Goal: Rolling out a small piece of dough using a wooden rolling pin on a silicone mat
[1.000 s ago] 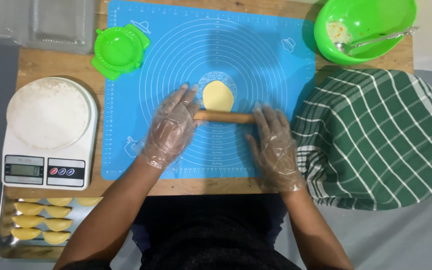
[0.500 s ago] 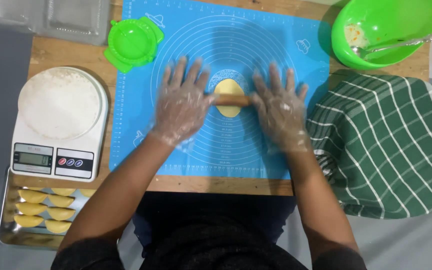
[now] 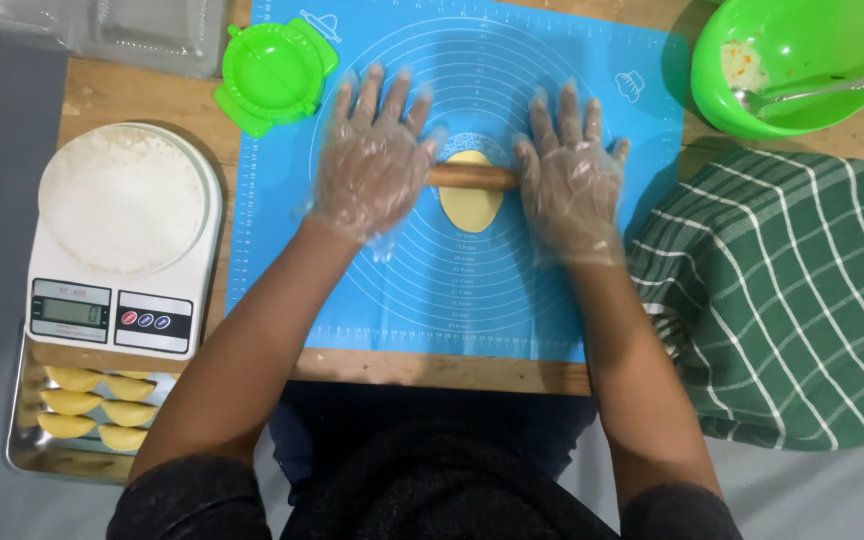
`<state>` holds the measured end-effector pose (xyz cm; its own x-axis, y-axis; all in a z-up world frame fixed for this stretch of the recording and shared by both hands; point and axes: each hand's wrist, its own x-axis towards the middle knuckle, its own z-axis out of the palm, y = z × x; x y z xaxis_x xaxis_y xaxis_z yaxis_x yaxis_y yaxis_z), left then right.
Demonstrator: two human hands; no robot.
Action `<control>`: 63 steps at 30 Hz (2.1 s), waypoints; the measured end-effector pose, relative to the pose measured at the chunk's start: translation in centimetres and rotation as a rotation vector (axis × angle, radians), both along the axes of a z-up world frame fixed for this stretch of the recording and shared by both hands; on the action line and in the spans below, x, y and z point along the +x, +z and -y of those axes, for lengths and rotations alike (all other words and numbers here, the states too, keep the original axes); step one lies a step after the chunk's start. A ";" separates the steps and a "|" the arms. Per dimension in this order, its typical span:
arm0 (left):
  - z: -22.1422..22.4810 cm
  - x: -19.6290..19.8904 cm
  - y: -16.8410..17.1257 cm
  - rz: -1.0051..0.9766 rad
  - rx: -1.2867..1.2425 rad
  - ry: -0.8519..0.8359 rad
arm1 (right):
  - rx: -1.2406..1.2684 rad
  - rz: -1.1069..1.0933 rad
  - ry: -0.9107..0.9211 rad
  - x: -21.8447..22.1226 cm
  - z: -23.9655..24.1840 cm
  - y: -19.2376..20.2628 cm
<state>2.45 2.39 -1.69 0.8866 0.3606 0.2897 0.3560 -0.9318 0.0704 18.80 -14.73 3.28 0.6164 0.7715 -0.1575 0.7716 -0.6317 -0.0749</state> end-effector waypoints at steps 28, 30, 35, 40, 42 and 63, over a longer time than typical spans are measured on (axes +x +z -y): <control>4.9 -7.2 -1.3 0.169 -0.023 -0.138 | 0.051 -0.057 0.123 -7.3 9.7 2.0; 5.1 -7.0 -1.3 0.159 -0.044 -0.126 | 0.024 -0.122 0.089 -6.9 9.1 2.4; 4.1 -5.6 0.5 0.156 -0.053 -0.069 | -0.040 -0.104 0.039 -4.5 5.4 2.6; 1.9 -1.9 1.8 0.018 -0.006 -0.001 | -0.068 -0.028 0.036 -1.9 2.3 0.5; 0.7 -0.7 1.2 0.003 -0.020 0.016 | -0.060 -0.016 0.044 -0.7 1.2 0.1; -4.4 1.5 -1.0 0.045 0.004 -0.501 | 0.078 0.011 -0.084 3.7 -3.1 -1.0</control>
<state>3.90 6.78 -2.71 0.9370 -0.1077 0.3323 -0.1389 -0.9877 0.0714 22.50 -11.62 2.32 0.6811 0.7264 -0.0920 0.7169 -0.6871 -0.1179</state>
